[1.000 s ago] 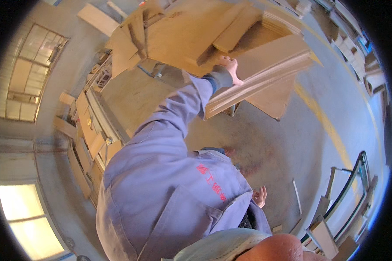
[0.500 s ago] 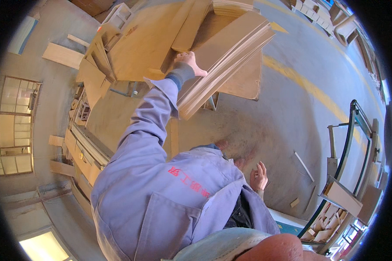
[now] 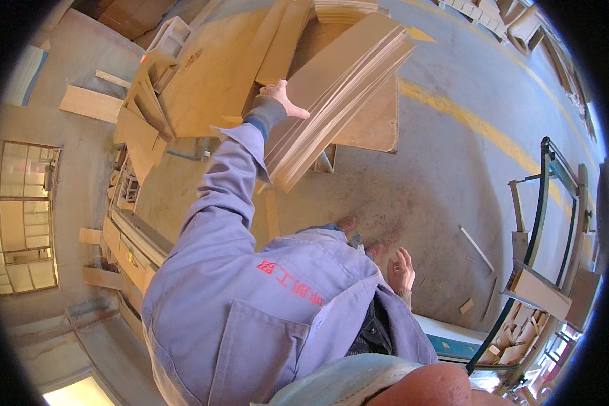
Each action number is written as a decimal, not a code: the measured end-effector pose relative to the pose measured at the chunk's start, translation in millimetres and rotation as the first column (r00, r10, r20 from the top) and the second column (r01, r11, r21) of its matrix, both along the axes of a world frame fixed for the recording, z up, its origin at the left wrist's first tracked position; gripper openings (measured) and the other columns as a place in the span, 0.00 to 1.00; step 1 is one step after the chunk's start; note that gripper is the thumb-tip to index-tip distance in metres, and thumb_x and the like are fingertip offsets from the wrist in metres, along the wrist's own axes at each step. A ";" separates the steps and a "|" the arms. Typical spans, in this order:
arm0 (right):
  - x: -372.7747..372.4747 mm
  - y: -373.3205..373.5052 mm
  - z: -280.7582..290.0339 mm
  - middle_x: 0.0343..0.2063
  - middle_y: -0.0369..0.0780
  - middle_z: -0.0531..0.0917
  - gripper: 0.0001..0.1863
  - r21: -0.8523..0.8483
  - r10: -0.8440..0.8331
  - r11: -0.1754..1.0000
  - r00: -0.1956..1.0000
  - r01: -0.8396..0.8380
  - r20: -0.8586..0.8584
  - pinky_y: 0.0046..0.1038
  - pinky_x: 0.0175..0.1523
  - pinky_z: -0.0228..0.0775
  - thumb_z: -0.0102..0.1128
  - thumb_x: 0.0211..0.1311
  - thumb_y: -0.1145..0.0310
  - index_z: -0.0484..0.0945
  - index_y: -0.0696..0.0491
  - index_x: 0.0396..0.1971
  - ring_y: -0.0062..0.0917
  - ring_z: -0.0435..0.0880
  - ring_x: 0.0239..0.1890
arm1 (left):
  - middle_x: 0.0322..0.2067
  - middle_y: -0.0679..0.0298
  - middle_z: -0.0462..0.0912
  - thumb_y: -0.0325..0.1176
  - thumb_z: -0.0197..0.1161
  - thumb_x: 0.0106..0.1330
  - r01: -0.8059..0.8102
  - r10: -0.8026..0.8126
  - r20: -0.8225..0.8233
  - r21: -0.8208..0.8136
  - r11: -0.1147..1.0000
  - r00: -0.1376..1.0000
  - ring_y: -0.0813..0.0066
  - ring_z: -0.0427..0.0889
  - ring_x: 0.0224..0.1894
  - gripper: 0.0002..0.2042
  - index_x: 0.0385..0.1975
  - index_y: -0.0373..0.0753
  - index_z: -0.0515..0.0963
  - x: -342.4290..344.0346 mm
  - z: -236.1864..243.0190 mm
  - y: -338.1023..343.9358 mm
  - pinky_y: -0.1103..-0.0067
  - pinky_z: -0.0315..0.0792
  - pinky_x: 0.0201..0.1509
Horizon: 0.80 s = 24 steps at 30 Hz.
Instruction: The person repeatedly picks up rectangular wooden boards and feeds them through a table saw to cut them. After each cut, the person removes the board and places it aside, then repeats the process with another board from a nearby stack.
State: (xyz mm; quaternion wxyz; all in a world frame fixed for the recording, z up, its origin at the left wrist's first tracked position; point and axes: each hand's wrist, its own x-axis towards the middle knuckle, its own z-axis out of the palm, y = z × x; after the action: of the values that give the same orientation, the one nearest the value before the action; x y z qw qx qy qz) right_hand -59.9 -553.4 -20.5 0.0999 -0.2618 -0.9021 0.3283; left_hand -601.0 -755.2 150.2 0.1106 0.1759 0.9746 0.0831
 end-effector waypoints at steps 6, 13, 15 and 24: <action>-3.3 -1.6 -6.7 0.54 0.45 0.80 0.17 0.036 0.027 0.999 1.000 -0.028 0.009 0.29 0.35 0.80 0.66 0.55 0.71 0.80 0.55 0.46 0.28 0.87 0.28 | 0.65 0.45 0.68 0.68 0.80 0.25 0.005 -0.018 0.126 0.104 0.995 0.992 0.54 0.69 0.67 0.68 0.69 0.33 0.57 -16.1 -1.7 -7.2 0.69 0.62 0.70; -11.5 -7.7 6.6 0.51 0.42 0.82 0.13 0.030 0.033 0.999 0.999 -0.034 0.033 0.37 0.42 0.81 0.63 0.58 0.67 0.80 0.48 0.44 0.42 0.86 0.40 | 0.52 0.49 0.81 0.58 0.82 0.33 -0.067 0.000 0.171 0.385 0.920 0.985 0.59 0.81 0.53 0.50 0.56 0.30 0.74 -36.8 -9.5 -15.9 0.70 0.74 0.58; -20.2 -9.3 15.4 0.51 0.42 0.82 0.13 0.020 0.029 0.999 0.997 -0.031 0.073 0.37 0.42 0.80 0.63 0.58 0.66 0.80 0.48 0.44 0.42 0.86 0.40 | 0.47 0.52 0.84 0.55 0.83 0.38 -0.074 -0.060 0.239 0.514 0.854 0.969 0.63 0.83 0.48 0.43 0.51 0.29 0.78 -49.0 -8.9 -17.1 0.72 0.76 0.53; -105.2 1.3 129.7 0.56 0.47 0.78 0.31 -0.038 0.085 0.994 0.961 -0.098 -0.265 0.31 0.43 0.80 0.72 0.53 0.66 0.72 0.56 0.58 0.33 0.86 0.41 | 0.38 0.65 0.85 0.40 0.73 0.61 -0.229 -0.426 0.367 0.911 0.342 0.827 0.78 0.81 0.40 0.17 0.42 0.33 0.82 -1.3 31.1 44.9 0.78 0.74 0.45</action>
State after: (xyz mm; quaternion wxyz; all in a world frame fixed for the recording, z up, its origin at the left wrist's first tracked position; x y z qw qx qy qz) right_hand -165.1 -552.1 109.2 0.1967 -0.1763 -0.8834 0.3870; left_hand -602.3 -710.3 181.3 0.2697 0.2366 0.6574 0.6626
